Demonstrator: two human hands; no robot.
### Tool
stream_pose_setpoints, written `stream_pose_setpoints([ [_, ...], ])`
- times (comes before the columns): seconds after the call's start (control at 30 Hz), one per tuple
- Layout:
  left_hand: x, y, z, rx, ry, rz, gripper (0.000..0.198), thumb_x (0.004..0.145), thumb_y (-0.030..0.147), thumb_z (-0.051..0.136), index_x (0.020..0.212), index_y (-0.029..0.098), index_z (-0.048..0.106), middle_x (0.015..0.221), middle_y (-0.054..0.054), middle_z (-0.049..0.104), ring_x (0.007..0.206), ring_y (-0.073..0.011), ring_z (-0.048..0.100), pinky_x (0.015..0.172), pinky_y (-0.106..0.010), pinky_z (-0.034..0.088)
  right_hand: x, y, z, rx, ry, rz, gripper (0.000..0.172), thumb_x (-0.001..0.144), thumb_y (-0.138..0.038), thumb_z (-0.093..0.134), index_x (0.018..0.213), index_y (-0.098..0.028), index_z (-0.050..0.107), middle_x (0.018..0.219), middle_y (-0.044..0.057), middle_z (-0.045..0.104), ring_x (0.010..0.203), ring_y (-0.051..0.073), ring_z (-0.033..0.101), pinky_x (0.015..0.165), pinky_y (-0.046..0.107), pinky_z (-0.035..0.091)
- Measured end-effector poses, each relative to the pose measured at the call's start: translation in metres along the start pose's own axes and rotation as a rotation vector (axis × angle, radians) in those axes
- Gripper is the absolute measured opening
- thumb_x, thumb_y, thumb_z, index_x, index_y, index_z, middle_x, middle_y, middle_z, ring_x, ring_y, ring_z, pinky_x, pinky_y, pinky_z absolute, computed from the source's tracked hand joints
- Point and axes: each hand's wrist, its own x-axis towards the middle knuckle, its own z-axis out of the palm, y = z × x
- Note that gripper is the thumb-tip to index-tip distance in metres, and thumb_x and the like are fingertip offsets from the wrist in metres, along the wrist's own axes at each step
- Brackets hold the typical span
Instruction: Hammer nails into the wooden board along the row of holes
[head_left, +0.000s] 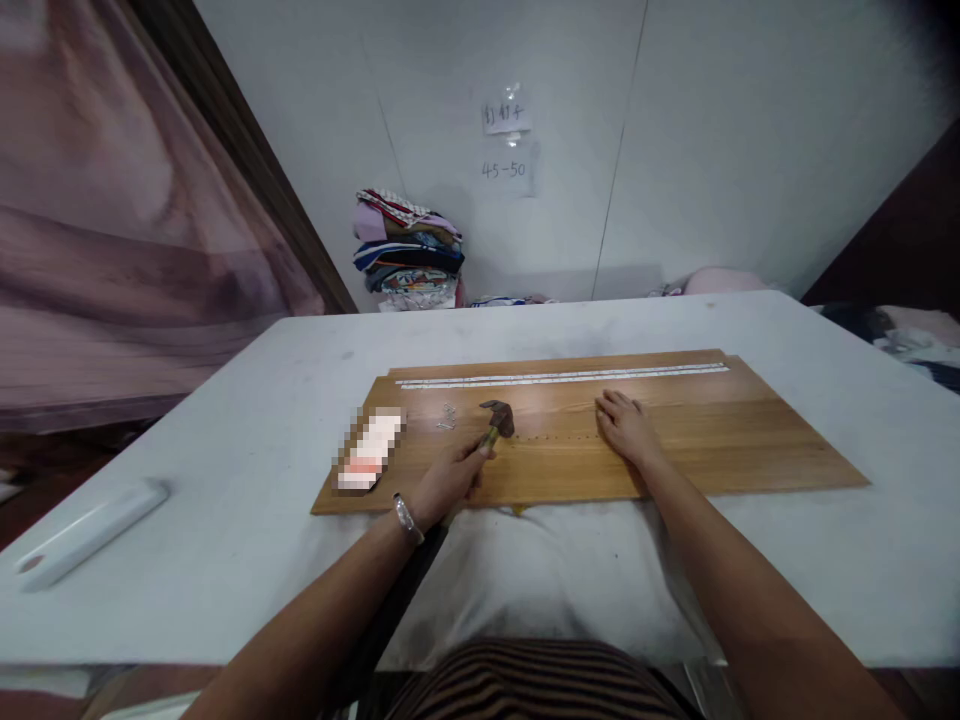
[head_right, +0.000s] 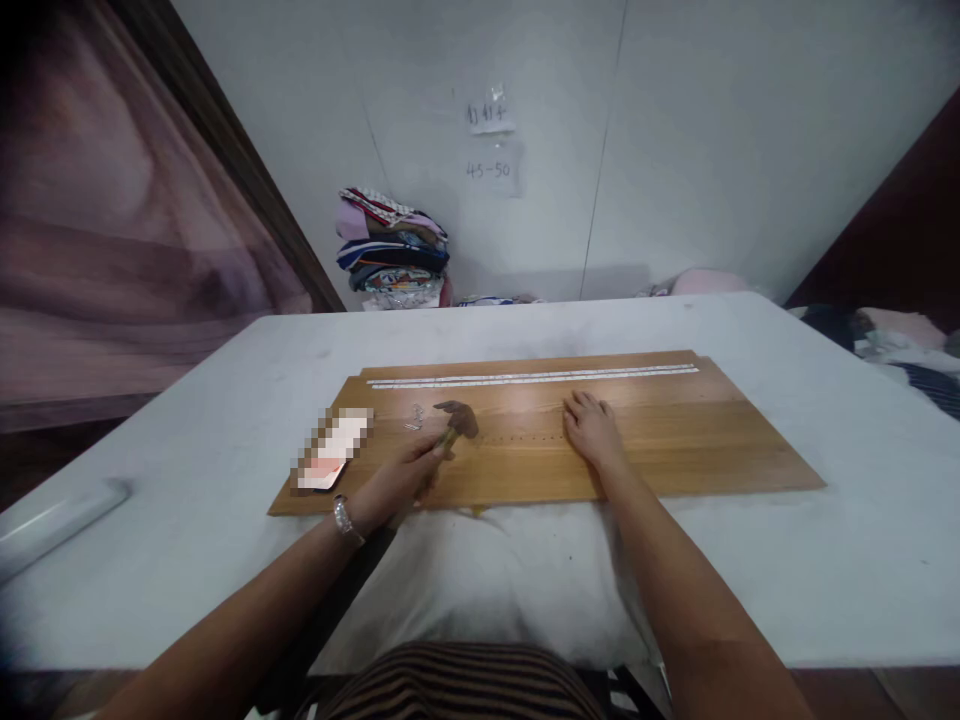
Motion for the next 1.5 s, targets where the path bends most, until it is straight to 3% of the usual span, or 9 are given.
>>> stream_pose_setpoints([
  [1.23,0.0020,0.0016,0.0004,0.007,0.011,-0.009,0.050,0.083,0.059,0.054,0.100,0.013,0.062,0.052,0.006,0.047,0.044,-0.0091,0.042,0.044,-0.021,0.034,0.0003,0.0018,0.0022,0.004,0.013,-0.012,0.042,0.097,-0.029,0.038,0.126,-0.019,0.067,0.143,0.015,0.058,0.133,0.027,0.049,0.110,0.049,0.033],
  [1.5,0.0038,-0.0026,-0.0013,-0.029,0.006,-0.003,0.054,0.083,0.060,0.055,0.108,0.013,0.063,0.056,0.005,0.050,0.046,-0.0088,0.044,0.045,-0.021,0.035,0.0004,0.0008,0.0017,0.009,0.002,-0.004,0.041,0.096,-0.028,0.039,0.125,-0.019,0.067,0.143,0.014,0.058,0.134,0.026,0.049,0.110,0.049,0.032],
])
